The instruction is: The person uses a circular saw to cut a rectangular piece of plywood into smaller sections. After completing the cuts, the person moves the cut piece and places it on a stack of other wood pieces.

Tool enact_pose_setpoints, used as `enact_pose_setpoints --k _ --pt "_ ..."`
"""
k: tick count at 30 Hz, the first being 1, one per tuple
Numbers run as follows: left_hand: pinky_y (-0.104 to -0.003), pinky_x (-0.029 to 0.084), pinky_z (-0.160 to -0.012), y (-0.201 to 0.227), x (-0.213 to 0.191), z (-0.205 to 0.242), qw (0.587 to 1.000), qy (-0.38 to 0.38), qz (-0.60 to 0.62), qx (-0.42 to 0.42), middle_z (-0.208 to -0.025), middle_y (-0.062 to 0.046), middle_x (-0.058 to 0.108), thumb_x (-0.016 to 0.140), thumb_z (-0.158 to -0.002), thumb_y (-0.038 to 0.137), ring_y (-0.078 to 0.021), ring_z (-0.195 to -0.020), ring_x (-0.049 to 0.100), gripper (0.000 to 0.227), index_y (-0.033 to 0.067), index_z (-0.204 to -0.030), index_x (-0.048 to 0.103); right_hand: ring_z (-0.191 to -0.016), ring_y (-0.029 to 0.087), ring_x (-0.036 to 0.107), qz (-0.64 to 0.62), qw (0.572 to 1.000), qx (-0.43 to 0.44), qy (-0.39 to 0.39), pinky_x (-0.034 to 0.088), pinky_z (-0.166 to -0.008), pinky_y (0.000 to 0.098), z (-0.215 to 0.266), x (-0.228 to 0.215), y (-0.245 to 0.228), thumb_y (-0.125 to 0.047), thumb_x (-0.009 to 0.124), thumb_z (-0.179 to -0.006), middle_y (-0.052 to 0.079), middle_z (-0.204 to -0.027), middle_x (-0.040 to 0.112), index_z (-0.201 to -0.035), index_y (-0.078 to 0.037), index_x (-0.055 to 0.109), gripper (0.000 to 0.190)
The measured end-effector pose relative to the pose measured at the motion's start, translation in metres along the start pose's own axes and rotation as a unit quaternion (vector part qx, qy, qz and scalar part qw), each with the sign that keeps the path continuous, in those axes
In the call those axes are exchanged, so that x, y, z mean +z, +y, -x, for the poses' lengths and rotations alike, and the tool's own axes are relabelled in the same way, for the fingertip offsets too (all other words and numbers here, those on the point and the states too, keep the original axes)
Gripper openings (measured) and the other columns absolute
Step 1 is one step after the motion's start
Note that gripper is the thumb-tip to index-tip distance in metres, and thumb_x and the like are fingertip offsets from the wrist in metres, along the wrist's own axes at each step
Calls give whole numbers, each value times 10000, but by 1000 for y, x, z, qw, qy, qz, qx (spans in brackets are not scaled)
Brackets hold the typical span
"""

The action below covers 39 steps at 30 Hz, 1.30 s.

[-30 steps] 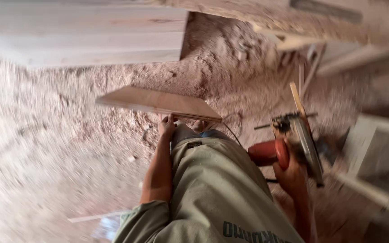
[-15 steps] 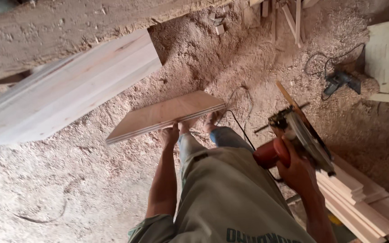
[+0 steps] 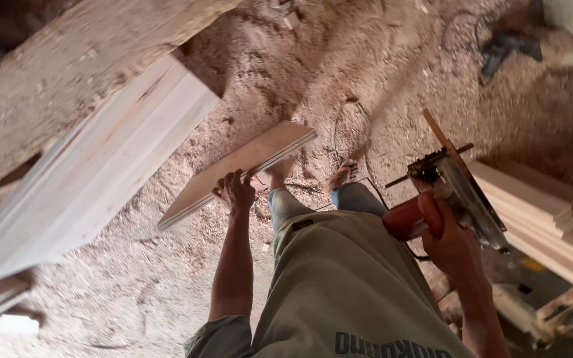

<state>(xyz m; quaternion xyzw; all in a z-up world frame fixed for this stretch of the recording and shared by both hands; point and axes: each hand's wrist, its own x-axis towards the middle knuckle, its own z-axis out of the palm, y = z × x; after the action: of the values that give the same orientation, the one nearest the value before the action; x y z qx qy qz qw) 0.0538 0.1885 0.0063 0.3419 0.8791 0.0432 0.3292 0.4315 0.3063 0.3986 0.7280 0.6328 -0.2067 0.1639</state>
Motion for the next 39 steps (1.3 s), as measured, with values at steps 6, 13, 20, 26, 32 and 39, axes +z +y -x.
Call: enact_pose_setpoints --k 6,13,20,26,32,39 --pt "-587 263 -1114 14 10 2 998 4 -52 -25 -1457 -89 558 598 -1007 385 -311 -1342 443 432 231 -1410 592 -933 519 697 -28 999 36 16 567 -871 582 -13 10 51 -312 678 -846 329 -959 720 -1572 -230 445 767" --pt "-648 119 -1236 84 36 22 996 84 -25 -4 -1729 -123 131 602 -960 387 -437 -1571 90 695 240 -1596 366 -911 425 723 -162 981 87 57 589 -808 525 -61 16 156 -342 727 -930 308 -1008 723 -1493 -103 499 652" --pt "-653 109 -1239 155 59 30 996 81 -26 -18 -1735 -163 -31 665 -920 341 -470 -1567 -15 910 345 -1671 150 -906 101 736 -426 884 151 120 629 -563 297 -135 60 250 41 693 -860 -4 -1339 525 -1248 -101 777 422" --pt "-640 213 -1215 193 74 24 995 -55 -77 -29 -1745 -221 -93 711 -807 395 -500 -1581 -51 1027 382 -1658 137 -508 173 627 -401 831 371 -107 462 -339 336 -197 129 282 -47 578 -989 96 -896 716 -1290 -194 672 347" --pt "-741 238 -1169 190 66 12 991 -78 -106 9 -1642 -390 -115 801 -782 579 -634 -1495 -43 1185 333 -1670 56 -506 230 590 -307 860 241 -330 468 -420 409 -262 202 311 -102 568 -957 184 -840 693 -1371 -236 580 435" --pt "-728 253 -1173 200 42 7 989 -78 -126 -22 -1680 -319 -151 798 -775 595 -554 -1551 -44 1211 340 -1676 30 -869 329 727 -196 935 62 -288 595 -802 476 -372 253 331 -293 685 -883 205 -1071 713 -1428 -177 454 604"
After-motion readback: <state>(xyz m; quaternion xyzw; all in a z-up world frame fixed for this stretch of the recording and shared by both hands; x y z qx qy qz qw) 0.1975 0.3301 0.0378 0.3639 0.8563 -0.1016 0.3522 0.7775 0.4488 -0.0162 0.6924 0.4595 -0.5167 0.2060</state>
